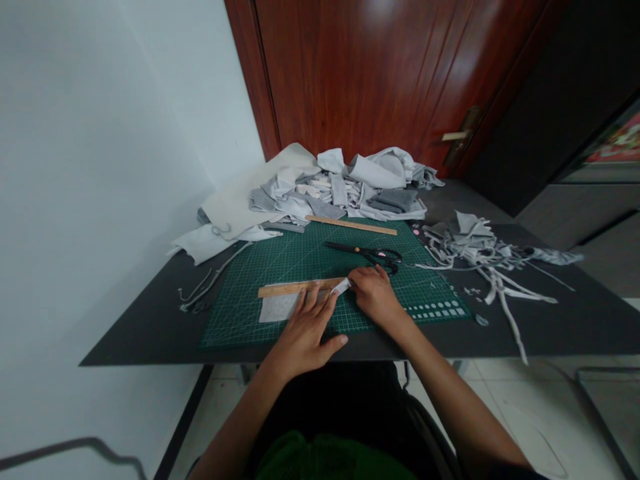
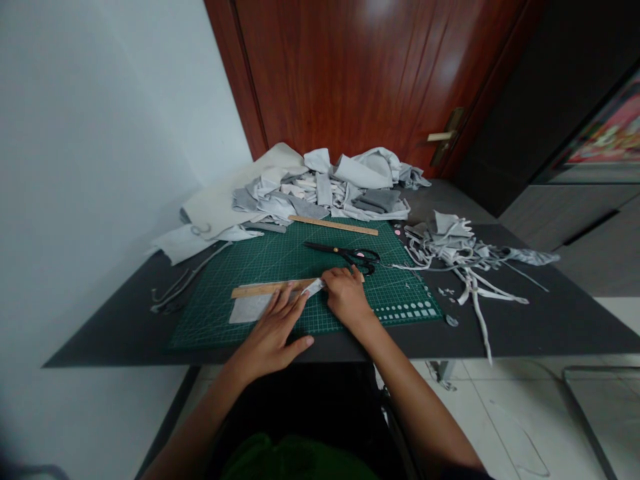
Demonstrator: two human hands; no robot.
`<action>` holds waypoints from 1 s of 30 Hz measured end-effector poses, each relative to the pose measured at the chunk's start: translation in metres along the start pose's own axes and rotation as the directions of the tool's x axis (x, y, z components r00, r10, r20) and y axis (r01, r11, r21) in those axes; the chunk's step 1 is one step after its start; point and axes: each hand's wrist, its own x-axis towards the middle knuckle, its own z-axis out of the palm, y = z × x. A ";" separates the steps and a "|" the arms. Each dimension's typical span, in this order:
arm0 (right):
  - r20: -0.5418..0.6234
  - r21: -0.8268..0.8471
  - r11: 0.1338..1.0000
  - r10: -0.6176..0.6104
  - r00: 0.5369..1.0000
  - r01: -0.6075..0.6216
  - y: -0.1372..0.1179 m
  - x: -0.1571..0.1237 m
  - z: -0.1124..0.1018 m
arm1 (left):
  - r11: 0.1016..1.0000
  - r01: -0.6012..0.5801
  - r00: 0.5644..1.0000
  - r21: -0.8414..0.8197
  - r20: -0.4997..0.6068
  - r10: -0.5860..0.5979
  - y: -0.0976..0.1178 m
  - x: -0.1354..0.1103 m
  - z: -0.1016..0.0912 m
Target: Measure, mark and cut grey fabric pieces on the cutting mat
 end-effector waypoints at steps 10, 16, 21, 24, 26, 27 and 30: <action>-0.057 -0.044 0.997 -0.061 0.997 0.059 0.013 0.002 0.005 | 0.998 0.001 0.998 0.056 0.064 -0.005 0.002 0.001 -0.001; -0.050 0.048 0.995 -0.082 0.995 0.084 0.024 0.004 0.005 | 0.997 -0.033 0.989 0.072 0.144 0.022 0.003 0.001 -0.003; -0.081 0.137 0.978 -0.144 0.986 0.155 0.031 0.001 -0.001 | 0.997 -0.026 0.986 0.071 0.167 0.013 0.005 0.001 -0.006; -0.067 0.180 0.960 -0.208 0.976 0.217 0.030 -0.002 -0.010 | 0.998 -0.031 0.986 0.059 0.164 0.021 0.005 0.001 -0.007; -0.013 0.230 0.935 -0.275 0.961 0.270 0.028 -0.003 -0.015 | 0.998 -0.042 0.988 0.049 0.148 0.034 0.005 0.000 -0.006; 0.015 0.257 0.921 -0.306 0.952 0.292 0.026 -0.003 -0.017 | 0.998 -0.043 0.989 0.047 0.143 0.036 0.005 0.000 -0.006; 0.095 0.299 0.900 -0.358 0.929 0.316 0.023 -0.002 -0.020 | 0.998 -0.032 0.989 0.054 0.144 0.024 0.005 0.000 -0.005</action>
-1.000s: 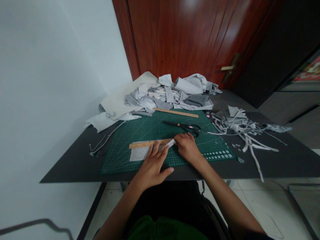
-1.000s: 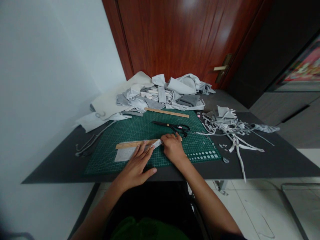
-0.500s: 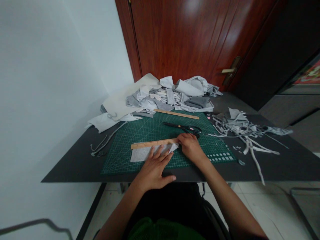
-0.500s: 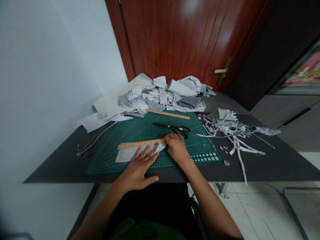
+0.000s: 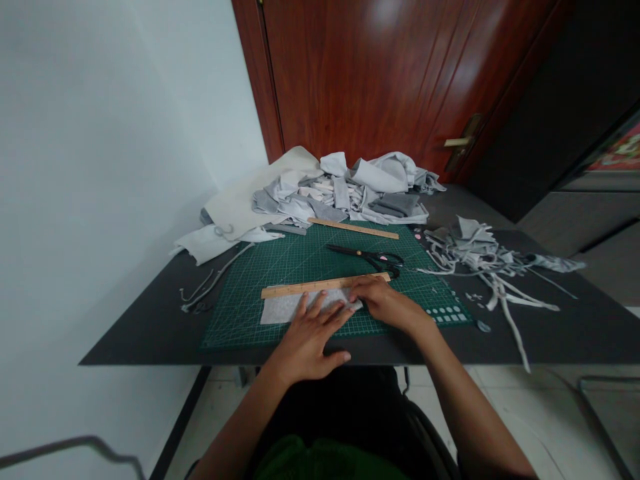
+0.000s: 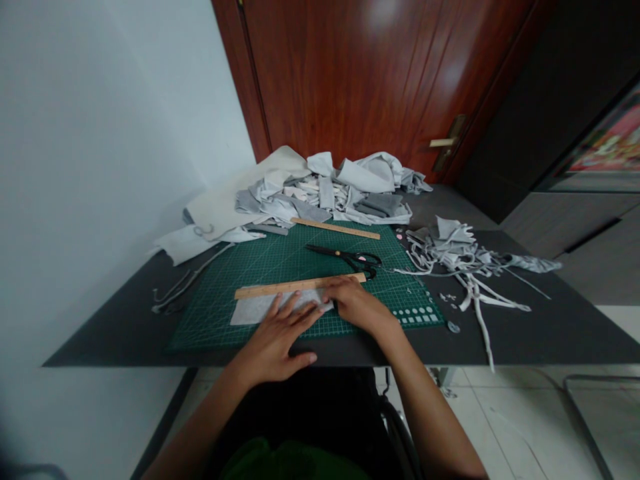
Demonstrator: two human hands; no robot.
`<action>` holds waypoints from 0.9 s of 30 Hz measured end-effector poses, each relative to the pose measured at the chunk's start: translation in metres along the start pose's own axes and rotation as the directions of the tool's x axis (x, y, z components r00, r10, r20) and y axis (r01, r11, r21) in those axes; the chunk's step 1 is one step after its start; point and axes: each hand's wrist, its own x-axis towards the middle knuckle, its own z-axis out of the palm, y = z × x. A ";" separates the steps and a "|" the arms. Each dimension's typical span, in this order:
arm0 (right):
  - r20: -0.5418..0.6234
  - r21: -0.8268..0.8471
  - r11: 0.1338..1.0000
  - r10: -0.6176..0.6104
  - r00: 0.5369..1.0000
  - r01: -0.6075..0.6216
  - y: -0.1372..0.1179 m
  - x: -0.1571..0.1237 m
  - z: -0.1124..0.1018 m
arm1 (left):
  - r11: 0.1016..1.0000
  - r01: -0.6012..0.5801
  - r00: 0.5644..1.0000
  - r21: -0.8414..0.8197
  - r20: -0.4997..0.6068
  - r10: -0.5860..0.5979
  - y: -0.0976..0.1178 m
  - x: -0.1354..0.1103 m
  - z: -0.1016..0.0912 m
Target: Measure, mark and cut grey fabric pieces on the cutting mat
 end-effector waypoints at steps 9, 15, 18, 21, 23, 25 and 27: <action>0.108 -0.122 0.991 0.070 0.992 -0.057 -0.015 -0.007 -0.014 | 1.000 -0.023 1.000 -0.004 -0.011 0.023 -0.002 0.000 0.002; -0.140 -0.345 0.904 0.218 0.966 -0.254 -0.003 0.001 -0.004 | 1.000 -0.015 1.000 -0.012 0.000 0.015 -0.001 0.000 0.000; -0.172 -0.410 0.859 0.256 0.951 -0.306 0.014 0.003 0.006 | 1.000 -0.026 0.999 -0.014 -0.021 0.026 -0.001 0.000 0.000; -0.162 -0.413 0.859 0.257 0.953 -0.302 0.024 0.001 0.011 | 1.000 -0.029 0.999 -0.010 -0.026 0.029 -0.002 0.000 0.001; -0.183 -0.430 0.846 0.260 0.948 -0.315 0.025 0.001 0.011 | 0.999 -0.033 0.999 -0.010 -0.031 0.033 -0.002 0.001 0.002; -0.208 -0.449 0.828 0.268 0.940 -0.336 0.024 0.001 0.012 | 0.999 -0.037 0.999 -0.010 -0.035 0.036 -0.002 0.001 0.002; -0.227 -0.458 0.817 0.274 0.935 -0.350 0.022 0.002 0.013 | 0.999 -0.036 0.999 -0.007 -0.029 0.036 -0.002 0.001 0.002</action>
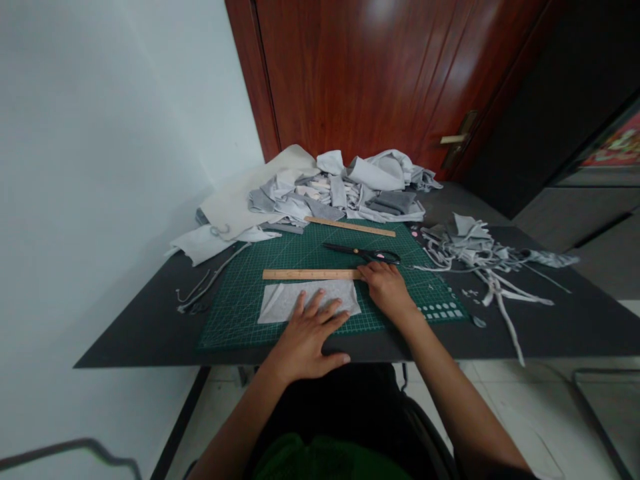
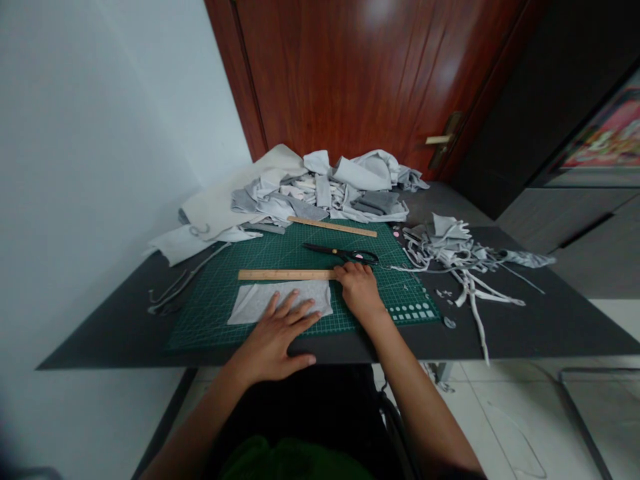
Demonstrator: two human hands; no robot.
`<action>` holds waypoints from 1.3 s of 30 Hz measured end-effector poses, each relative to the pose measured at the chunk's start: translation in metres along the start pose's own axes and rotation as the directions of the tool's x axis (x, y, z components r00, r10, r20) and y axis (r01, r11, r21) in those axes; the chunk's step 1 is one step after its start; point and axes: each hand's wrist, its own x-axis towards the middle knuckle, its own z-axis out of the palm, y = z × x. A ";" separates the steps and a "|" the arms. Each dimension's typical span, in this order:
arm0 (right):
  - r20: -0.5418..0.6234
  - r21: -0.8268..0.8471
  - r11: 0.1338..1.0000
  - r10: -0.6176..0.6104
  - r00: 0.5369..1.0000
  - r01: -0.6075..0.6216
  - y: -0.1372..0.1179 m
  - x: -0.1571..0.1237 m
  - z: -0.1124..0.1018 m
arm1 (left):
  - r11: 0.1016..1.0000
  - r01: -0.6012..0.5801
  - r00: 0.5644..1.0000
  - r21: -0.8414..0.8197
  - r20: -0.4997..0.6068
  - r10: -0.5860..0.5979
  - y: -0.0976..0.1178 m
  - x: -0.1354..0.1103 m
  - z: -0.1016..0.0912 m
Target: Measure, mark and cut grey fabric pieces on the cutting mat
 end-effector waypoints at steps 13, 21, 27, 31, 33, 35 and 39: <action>-0.053 0.214 0.976 -0.026 0.998 0.036 -0.018 0.002 -0.005 | 1.000 0.016 0.999 0.024 0.043 -0.017 -0.001 0.000 -0.001; 0.044 0.221 0.975 0.026 0.999 -0.036 -0.043 -0.001 0.000 | 1.000 -0.006 1.000 0.013 0.007 0.006 -0.003 -0.001 0.002; 0.104 0.237 0.962 0.112 0.988 -0.134 -0.048 0.000 0.005 | 1.000 -0.001 1.000 -0.003 0.013 0.001 -0.001 0.000 0.001; 0.134 0.286 0.938 0.165 0.977 -0.197 -0.047 0.002 0.010 | 1.000 0.018 0.999 -0.015 0.045 -0.017 0.001 0.001 -0.002; 0.135 0.348 0.914 0.172 0.976 -0.209 -0.045 0.002 0.013 | 1.000 0.025 0.998 -0.020 0.057 -0.023 0.002 0.001 -0.003; 0.125 0.425 0.884 0.156 0.980 -0.195 -0.044 0.002 0.015 | 0.999 0.024 0.998 -0.022 0.057 -0.022 0.002 0.001 -0.003; 0.083 0.545 0.823 0.134 0.988 -0.157 -0.044 0.001 0.016 | 1.000 0.010 0.999 -0.022 0.045 -0.009 0.001 0.000 -0.001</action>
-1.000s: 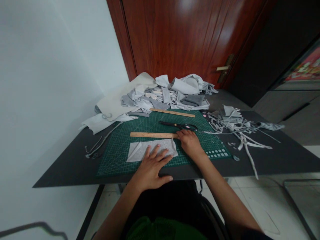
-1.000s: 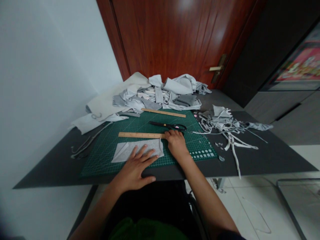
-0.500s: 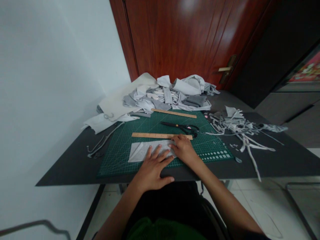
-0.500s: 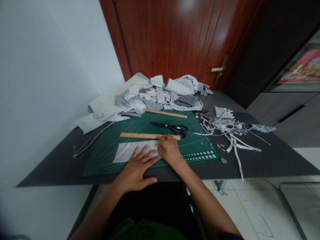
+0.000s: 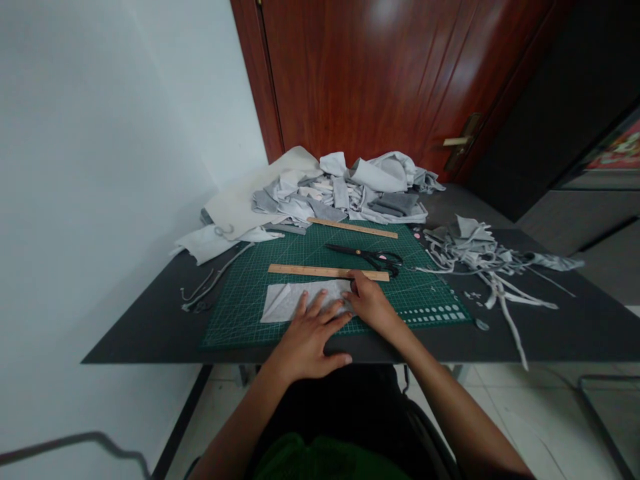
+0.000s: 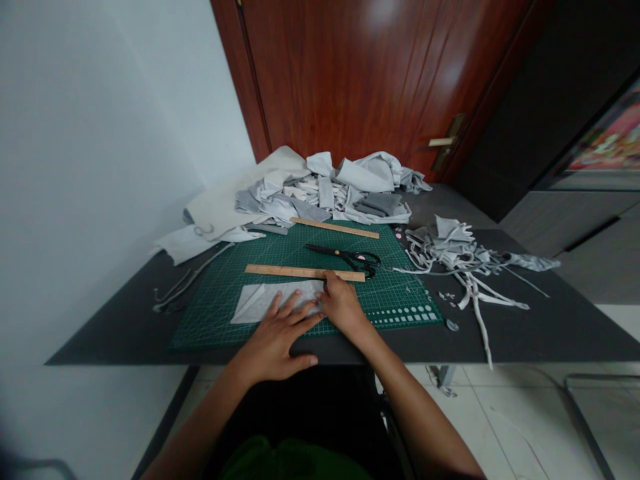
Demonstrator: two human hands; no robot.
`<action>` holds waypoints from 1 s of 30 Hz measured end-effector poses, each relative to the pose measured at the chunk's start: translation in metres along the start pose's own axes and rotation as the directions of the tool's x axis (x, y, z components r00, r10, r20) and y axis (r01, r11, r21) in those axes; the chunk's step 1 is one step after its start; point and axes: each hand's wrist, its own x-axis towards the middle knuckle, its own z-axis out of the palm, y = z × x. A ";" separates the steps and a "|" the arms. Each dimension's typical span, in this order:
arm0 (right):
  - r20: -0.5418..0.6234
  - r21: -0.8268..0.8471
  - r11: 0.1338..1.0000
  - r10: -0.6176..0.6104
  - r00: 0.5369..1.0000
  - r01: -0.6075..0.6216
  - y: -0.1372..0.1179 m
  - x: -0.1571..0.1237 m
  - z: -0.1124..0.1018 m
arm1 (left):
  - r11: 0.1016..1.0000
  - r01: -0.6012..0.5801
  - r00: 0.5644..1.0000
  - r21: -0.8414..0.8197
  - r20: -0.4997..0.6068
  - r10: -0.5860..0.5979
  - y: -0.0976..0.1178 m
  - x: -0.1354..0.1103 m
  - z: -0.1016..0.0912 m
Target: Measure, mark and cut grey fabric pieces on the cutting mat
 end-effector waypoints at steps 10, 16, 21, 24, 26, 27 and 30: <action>-0.055 -0.028 0.996 -0.087 0.995 0.086 0.001 -0.002 0.005 | 1.000 -0.002 1.000 -0.001 -0.013 0.002 -0.001 0.000 0.002; -0.144 0.319 0.948 0.039 0.989 0.009 0.000 0.004 0.003 | 1.000 0.009 1.000 -0.004 0.006 -0.009 0.000 0.000 0.000; -0.210 0.345 0.939 0.058 0.976 0.018 0.005 0.005 -0.001 | 1.000 0.024 1.000 -0.005 0.011 -0.024 0.003 0.000 -0.003; -0.230 0.186 0.983 0.032 0.973 0.012 0.006 0.002 -0.002 | 1.000 0.029 0.999 0.000 0.023 -0.029 0.004 0.001 -0.004; -0.185 0.018 0.999 0.033 0.982 -0.030 0.003 0.000 -0.004 | 0.999 0.032 0.999 0.000 0.027 -0.032 0.005 0.001 -0.004; -0.159 -0.073 0.996 0.043 0.986 -0.055 0.001 0.000 -0.005 | 0.999 0.033 0.999 0.000 0.028 -0.033 0.005 0.001 -0.004; -0.108 -0.280 0.955 0.069 0.992 -0.097 -0.004 -0.001 -0.008 | 1.000 0.024 1.000 -0.010 0.012 -0.024 0.003 0.001 -0.003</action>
